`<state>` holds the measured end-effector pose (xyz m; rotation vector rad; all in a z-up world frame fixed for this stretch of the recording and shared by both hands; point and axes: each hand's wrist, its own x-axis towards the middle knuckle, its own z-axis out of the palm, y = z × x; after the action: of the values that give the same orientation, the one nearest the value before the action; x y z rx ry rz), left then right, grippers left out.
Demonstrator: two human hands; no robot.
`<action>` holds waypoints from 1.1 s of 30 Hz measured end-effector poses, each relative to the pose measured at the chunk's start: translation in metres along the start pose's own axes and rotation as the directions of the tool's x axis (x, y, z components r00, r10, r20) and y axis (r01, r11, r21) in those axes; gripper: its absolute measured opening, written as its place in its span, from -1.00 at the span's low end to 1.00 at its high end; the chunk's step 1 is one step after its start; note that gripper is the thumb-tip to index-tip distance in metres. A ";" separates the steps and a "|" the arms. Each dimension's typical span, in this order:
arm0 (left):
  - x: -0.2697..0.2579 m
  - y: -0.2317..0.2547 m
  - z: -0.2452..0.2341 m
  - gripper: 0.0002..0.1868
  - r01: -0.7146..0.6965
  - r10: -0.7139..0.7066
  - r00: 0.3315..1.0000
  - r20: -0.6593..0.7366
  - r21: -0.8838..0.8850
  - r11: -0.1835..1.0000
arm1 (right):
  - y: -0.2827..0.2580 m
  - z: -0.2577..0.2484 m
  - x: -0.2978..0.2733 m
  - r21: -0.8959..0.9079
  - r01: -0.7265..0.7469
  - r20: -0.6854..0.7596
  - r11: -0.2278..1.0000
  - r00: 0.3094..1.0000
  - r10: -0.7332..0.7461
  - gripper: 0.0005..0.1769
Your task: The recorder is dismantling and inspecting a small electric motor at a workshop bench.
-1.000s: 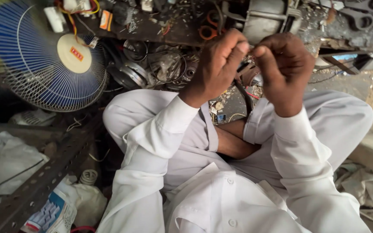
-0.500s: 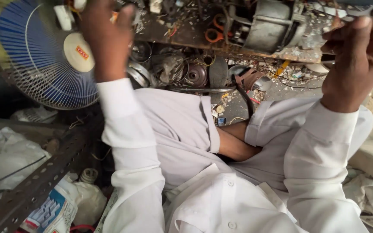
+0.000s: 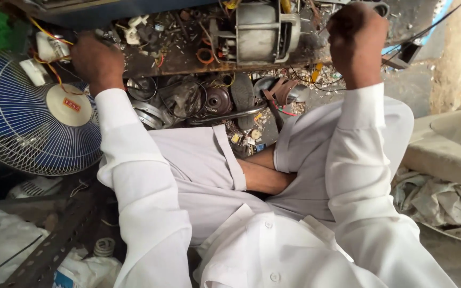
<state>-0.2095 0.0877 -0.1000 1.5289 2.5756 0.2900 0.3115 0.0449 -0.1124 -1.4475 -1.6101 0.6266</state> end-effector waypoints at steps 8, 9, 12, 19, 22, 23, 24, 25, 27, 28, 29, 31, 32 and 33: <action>-0.004 0.013 -0.010 -0.54 0.015 -0.015 1.000 -0.023 0.002 1.000 | 0.011 0.010 0.013 -0.020 0.001 -0.123 1.000 0.992 -0.003 -0.85; -0.010 0.018 -0.019 -0.47 0.061 -0.061 0.998 -0.011 -0.011 0.998 | 0.014 0.011 0.014 0.014 -0.016 -0.184 1.000 0.983 0.018 -0.87; -0.011 0.010 -0.023 -0.46 -0.123 0.120 0.984 -0.132 -0.021 0.992 | 0.032 0.013 0.017 0.051 -0.001 -0.274 0.999 0.962 0.015 -0.85; -0.026 0.019 -0.049 -0.49 -0.144 0.064 0.988 -0.140 -0.699 0.700 | 0.025 0.006 0.012 0.007 0.088 -0.168 0.996 0.982 -0.085 -0.73; -0.056 0.055 -0.087 -0.60 0.053 -0.014 0.999 0.052 -0.922 0.383 | -0.014 -0.014 0.008 -0.006 0.102 -0.259 0.995 0.961 -0.100 -0.79; -0.068 0.067 -0.100 -0.59 0.063 0.162 0.982 0.092 -0.983 0.175 | -0.045 -0.023 0.007 0.209 0.045 -0.296 0.977 0.955 0.020 -0.90; -0.079 0.080 -0.112 -0.58 0.114 0.338 0.936 0.095 -0.993 -0.037 | -0.075 -0.032 0.006 0.416 -0.005 -0.303 0.909 0.942 0.144 -0.93; -0.095 0.092 -0.115 -0.58 0.118 0.339 0.935 0.099 -0.992 -0.036 | -0.101 -0.034 -0.001 0.415 -0.009 -0.303 0.910 0.942 0.148 -0.93; -0.129 0.114 -0.118 -0.51 0.126 0.661 0.747 0.073 -0.991 -0.033 | -0.152 -0.039 -0.016 0.640 -0.089 0.089 0.763 0.995 0.041 -0.73; -0.142 0.126 -0.110 -0.51 0.136 0.663 0.744 0.084 -0.990 -0.026 | -0.158 -0.028 -0.017 0.640 -0.099 0.090 0.762 0.995 0.053 -0.73; -0.154 0.140 -0.103 -0.49 0.158 0.722 0.685 0.096 -0.987 -0.019 | -0.165 -0.018 -0.016 0.621 -0.019 0.161 0.784 0.981 -0.104 -0.58; -0.168 0.158 -0.088 -0.47 0.183 0.780 0.616 0.111 -0.983 -0.005 | -0.166 -0.004 -0.017 0.606 0.060 0.231 0.794 0.941 -0.248 -0.44; -0.172 0.162 -0.081 -0.47 0.201 0.777 0.617 0.127 -0.980 0.000 | -0.161 0.000 -0.020 0.514 0.085 0.213 0.853 0.951 -0.223 -0.40; -0.176 0.165 -0.074 -0.46 0.216 0.769 0.623 0.142 -0.976 0.004 | -0.156 0.005 -0.022 0.420 0.105 0.197 0.901 0.959 -0.204 -0.36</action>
<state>-0.0007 0.0030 0.0130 1.1108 0.7034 1.0277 0.2232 -0.0072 0.0075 -0.9545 -1.6342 1.0034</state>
